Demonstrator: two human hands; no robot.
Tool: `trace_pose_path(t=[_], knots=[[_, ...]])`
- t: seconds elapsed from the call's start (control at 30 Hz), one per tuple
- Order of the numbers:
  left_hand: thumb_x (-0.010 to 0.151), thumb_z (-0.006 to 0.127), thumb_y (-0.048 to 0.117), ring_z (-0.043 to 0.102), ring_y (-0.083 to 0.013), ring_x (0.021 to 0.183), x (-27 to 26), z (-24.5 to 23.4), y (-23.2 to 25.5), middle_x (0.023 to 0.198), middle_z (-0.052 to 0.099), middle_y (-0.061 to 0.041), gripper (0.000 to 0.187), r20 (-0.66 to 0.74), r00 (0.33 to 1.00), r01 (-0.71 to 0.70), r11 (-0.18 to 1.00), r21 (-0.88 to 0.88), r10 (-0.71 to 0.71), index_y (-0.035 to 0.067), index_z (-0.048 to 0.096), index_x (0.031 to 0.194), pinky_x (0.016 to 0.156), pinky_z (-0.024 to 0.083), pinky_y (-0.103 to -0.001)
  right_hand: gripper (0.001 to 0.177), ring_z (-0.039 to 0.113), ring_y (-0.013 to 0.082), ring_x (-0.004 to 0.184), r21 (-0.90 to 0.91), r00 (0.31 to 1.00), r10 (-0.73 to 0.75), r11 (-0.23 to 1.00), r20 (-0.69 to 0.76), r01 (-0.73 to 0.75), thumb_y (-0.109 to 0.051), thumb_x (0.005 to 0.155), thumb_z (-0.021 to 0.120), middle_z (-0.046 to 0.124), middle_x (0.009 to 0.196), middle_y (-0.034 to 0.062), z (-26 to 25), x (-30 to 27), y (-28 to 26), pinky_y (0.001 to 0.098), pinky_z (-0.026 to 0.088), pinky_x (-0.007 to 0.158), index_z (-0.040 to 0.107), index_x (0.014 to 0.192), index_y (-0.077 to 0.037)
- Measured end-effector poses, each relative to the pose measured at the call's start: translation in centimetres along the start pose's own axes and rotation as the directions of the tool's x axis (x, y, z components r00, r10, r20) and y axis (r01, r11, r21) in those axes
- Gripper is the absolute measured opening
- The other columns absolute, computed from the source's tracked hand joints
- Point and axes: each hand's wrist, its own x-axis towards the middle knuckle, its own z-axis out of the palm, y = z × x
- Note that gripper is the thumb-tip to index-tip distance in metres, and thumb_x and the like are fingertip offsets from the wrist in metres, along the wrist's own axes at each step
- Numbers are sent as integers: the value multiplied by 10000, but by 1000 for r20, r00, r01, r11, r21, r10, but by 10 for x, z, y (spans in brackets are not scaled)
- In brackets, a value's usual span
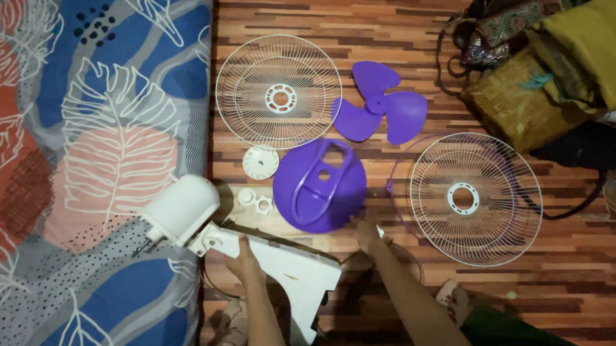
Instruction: The person disassembles a purple and white table fan on the floor. They remove the front grille, unscrew the central nut to detach the blades, and then remove the rear grille and motor housing components.
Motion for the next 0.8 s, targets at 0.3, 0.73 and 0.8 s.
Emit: trace_pose_path(t=[0.3,0.73,0.8], knots=[[883,768,188,658,-254,1039,0,4,23,1218,673,-151,529,-34,999,-16,980,200,24,-43,561,1312,890,530,-372,300,628,330,974,-707,961,-275,677,12,203,-6,808,577,670,1034,190,-24,9,-40,457,499,856,675,1091,-27],[905,742,481,601,-341,1188,21,-14,-29,1334,571,-265,904,-38,993,115,900,420,-109,-67,296,1469,1027,469,-405,440,543,432,1150,-959,861,-425,-171,280,228,-108,828,597,551,1290,306,-32,-45,-20,513,475,998,572,1254,2],[878,733,497,590,-363,1211,4,-15,-29,1354,556,-277,927,-29,991,129,892,433,-129,-61,293,1474,1042,461,-417,406,549,427,1154,-966,841,-477,-115,257,230,-89,845,577,562,1287,305,-31,-51,-25,506,477,992,599,1242,-8]])
